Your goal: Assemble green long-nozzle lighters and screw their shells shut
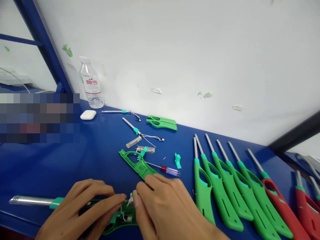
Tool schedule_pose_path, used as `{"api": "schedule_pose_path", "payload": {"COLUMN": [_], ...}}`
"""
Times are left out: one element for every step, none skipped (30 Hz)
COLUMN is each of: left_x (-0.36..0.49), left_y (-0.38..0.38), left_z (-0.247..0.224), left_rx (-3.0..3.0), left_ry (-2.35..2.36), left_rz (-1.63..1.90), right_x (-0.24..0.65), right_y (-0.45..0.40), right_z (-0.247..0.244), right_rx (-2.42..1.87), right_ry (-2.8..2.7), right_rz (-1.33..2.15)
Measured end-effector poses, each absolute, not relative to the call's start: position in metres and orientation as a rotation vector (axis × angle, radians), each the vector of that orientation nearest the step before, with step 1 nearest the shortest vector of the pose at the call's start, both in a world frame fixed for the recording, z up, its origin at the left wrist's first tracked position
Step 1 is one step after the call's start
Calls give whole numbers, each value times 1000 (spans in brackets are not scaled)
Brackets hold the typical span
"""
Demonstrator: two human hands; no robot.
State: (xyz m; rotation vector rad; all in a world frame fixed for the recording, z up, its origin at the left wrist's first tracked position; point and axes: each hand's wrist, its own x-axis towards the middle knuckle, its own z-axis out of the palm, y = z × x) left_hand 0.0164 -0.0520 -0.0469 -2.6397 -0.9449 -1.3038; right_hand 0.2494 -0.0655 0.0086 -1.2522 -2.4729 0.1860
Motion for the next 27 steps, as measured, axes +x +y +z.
{"api": "schedule_pose_path", "payload": {"left_x": [16,16,16,16,15,15,14,14,13,13,13,14,14,15,15,15,15,15,14,14,13,13,13,13,13,13,14], "left_y": [-52,-52,-52,-52,-52,-51,-51,-50,-50,-49,-50,-50,-51,-52,-53,-54,-54,-54,-54,-53,-53,-52,-51,-51,-50,-50,-50], "left_z": [-47,-47,-48,-48,-48,-48,-48,-49,-49,-49,-49,-49,-49,-49,-49,-49,-49,-49,-49,-49,-50,-50,-50,-49,-49,-49,-49], "left_rx": [-2640,-2641,-2640,-2646,-2653,-2660,-2662,-2664,-2664,-2667,-2673,-2682,-2688,-2690,-2686,-2687,-2690,-2695,-2700,-2705,-2705,-2701,-2698,-2700,-2704,-2705,-2706], "left_ry": [-955,-983,-1003,-1001,-989,-965,-943,-931,-929,-933,-930,-937,-956,-987,-1018,-1034,-1032,-1017,-996,-974,-957,-952,-949,-940,-931,-932,-939], "left_rz": [-1304,-1307,-1310,-1306,-1301,-1293,-1289,-1282,-1277,-1271,-1266,-1262,-1266,-1276,-1289,-1292,-1291,-1286,-1279,-1276,-1277,-1280,-1280,-1275,-1269,-1270,-1273], "right_x": [250,250,250,250,251,251,251,251,251,251,251,251,250,250,249,249,249,249,249,249,249,249,248,248,248,248,248], "right_y": [-65,-65,-66,-66,-66,-66,-66,-67,-67,-67,-67,-67,-67,-66,-66,-67,-67,-67,-67,-67,-67,-66,-66,-66,-65,-65,-65], "right_z": [9,9,9,8,8,8,7,7,7,7,7,7,7,7,7,7,7,7,7,7,7,7,7,7,6,6,5], "right_rx": [-1253,-1249,-1246,-1244,-1238,-1230,-1226,-1220,-1218,-1213,-1209,-1202,-1195,-1192,-1184,-1182,-1184,-1184,-1183,-1177,-1175,-1174,-1165,-1162,-1156,-1152,-1147], "right_ry": [-2469,-2468,-2466,-2467,-2471,-2478,-2483,-2489,-2495,-2497,-2500,-2504,-2501,-2497,-2489,-2485,-2482,-2482,-2488,-2495,-2497,-2498,-2497,-2499,-2500,-2507,-2516], "right_rz": [184,184,182,178,173,169,163,158,156,151,145,141,132,127,118,112,107,102,99,94,87,83,78,78,73,71,67]}}
